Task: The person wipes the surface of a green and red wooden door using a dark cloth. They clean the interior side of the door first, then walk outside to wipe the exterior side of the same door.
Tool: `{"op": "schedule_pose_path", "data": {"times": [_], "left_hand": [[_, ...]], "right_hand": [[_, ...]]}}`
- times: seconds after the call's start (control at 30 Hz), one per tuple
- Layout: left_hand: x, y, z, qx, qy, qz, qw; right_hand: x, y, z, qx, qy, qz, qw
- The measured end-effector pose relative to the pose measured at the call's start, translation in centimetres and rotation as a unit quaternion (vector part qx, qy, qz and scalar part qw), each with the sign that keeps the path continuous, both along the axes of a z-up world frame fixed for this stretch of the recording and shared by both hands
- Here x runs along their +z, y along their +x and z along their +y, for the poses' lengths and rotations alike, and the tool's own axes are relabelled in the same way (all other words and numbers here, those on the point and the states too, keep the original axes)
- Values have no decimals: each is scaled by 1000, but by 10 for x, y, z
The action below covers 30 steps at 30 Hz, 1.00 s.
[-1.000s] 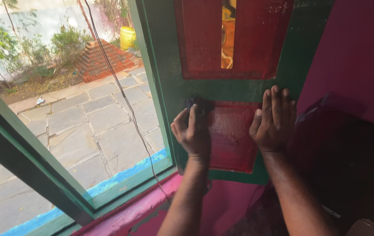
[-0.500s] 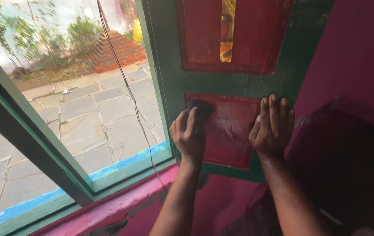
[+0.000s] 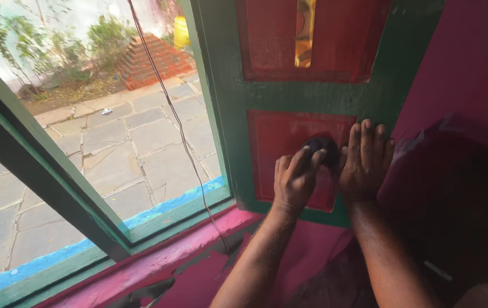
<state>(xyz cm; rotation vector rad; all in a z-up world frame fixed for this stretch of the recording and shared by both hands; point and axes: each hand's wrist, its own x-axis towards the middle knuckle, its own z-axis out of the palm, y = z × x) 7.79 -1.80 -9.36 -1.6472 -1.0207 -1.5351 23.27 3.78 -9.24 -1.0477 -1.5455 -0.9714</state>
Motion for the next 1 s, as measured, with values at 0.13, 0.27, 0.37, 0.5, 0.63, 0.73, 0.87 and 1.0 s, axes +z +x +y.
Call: {"op": "schedule_pose_path", "data": {"times": [0.13,0.27,0.37,0.5,0.63,0.73,0.87,1.0], "left_hand": [[-9,8,5,4,-15,-43,999],[-41,8,8,-24,-32,-37,999],[-78,-3,0,-39,-55,-14,998],[-121,-28,-14,14,-83,-9,996],[-143,-70,-22,98,-84,-94,987],[-145,-64,-18,106,-67,-164,979],[-154,-27,-13,118,-67,-222,966],[-163,3,-12,79,-91,-173,977]], "right_hand": [[-44,0,-12,-31,-11,-21,999],[-61,-4,-1,-33,12,16,999],[-63,-2,4,-49,-4,30,998],[-60,-1,2,-51,8,28,998],[-57,-1,6,-49,15,22,998],[-56,-1,4,-60,11,13,998],[-55,0,5,-57,15,9,998],[-54,1,6,-62,21,0,998]]}}
